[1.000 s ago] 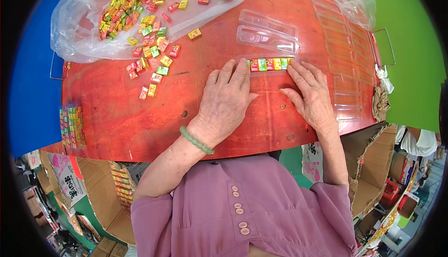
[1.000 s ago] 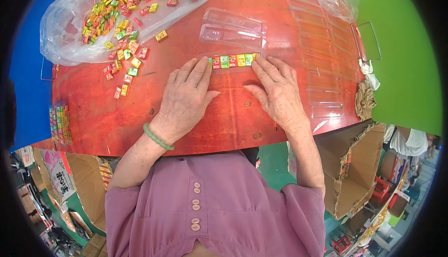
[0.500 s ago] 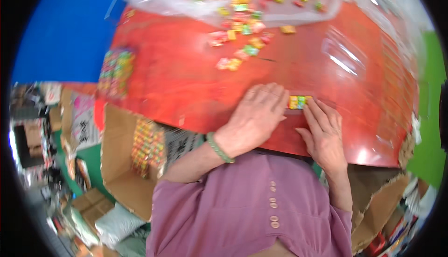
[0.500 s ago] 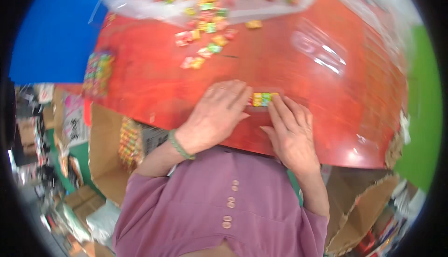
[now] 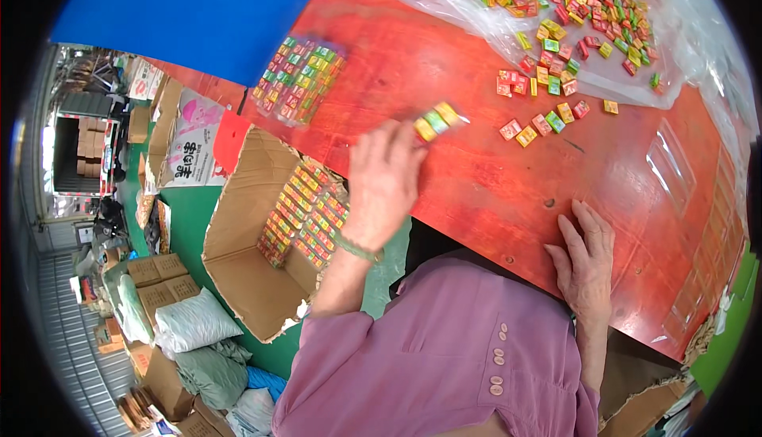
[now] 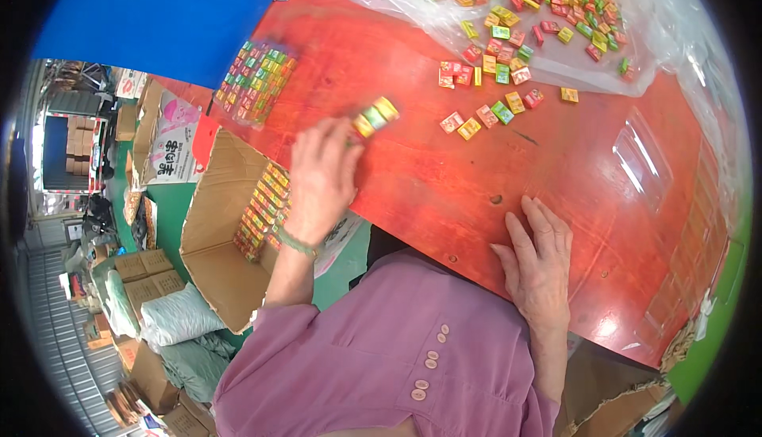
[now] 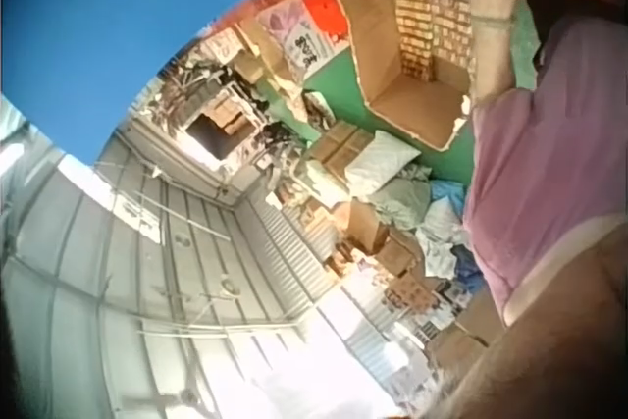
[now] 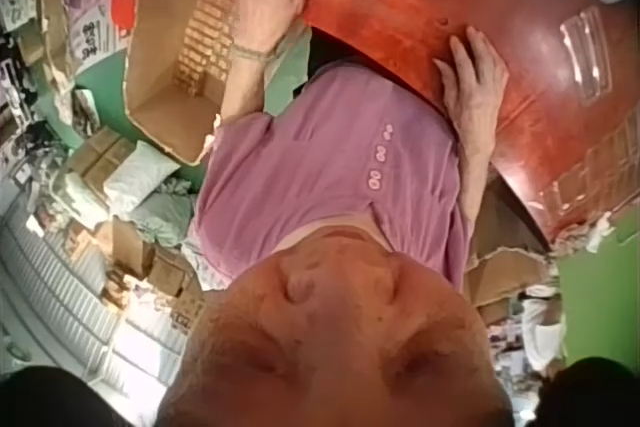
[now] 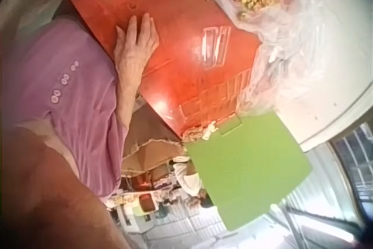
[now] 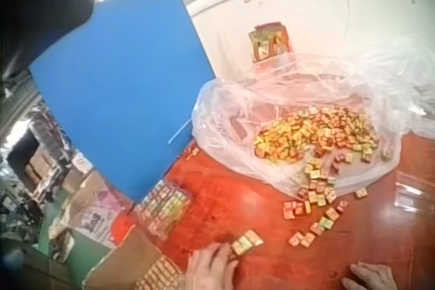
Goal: The person is manually sorting and packing small, colorful wrapped items into clear plastic containers on a red table in a warehouse setting.
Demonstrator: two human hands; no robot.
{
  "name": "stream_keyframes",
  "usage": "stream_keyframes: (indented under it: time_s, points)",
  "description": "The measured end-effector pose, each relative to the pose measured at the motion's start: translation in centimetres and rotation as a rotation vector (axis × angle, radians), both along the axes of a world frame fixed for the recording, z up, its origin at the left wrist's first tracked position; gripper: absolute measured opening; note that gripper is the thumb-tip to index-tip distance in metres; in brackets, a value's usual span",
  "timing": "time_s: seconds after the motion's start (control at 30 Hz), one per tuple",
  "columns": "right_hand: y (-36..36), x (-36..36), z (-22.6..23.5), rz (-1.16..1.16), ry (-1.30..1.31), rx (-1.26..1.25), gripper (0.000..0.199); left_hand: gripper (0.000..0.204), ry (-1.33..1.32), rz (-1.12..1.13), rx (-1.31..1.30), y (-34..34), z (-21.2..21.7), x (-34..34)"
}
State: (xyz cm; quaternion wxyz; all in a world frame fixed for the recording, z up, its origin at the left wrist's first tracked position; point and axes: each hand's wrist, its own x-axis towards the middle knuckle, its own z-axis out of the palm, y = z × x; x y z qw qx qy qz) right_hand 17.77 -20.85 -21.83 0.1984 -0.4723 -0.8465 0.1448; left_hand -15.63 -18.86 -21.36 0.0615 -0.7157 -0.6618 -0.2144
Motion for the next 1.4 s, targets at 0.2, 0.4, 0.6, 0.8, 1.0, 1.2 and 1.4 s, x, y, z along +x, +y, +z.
stream_keyframes:
  time_s: [0.2,0.4,0.6,0.8,1.0,1.2,1.4]
  points:
    - [-0.1,-0.3,0.1,-0.009,0.006,0.0,0.048,0.032,0.001,0.218,0.111,2.0,-1.4,-5.6]
    - [-0.1,0.1,0.1,-0.008,0.0,0.026,0.051,0.032,0.084,0.252,0.173,2.4,-1.0,-6.4]
    - [-0.3,0.4,0.1,-0.056,0.023,0.03,0.047,0.023,0.236,0.178,0.193,4.7,-2.8,-6.9]
    - [0.6,-0.3,0.0,0.001,0.142,0.04,0.039,0.029,0.259,0.277,0.096,3.2,-3.0,-11.6]
    - [0.0,7.1,2.8,-0.343,0.008,0.219,0.034,0.032,0.139,0.172,0.146,4.6,-3.3,-7.7]
    - [6.2,13.1,3.4,-0.462,-0.14,0.178,0.048,0.031,-0.079,-0.087,0.103,4.4,-0.9,0.9]
    - [8.4,13.1,0.0,-0.484,-0.29,-0.02,0.061,0.029,-0.195,-0.217,0.062,4.7,0.3,6.4]
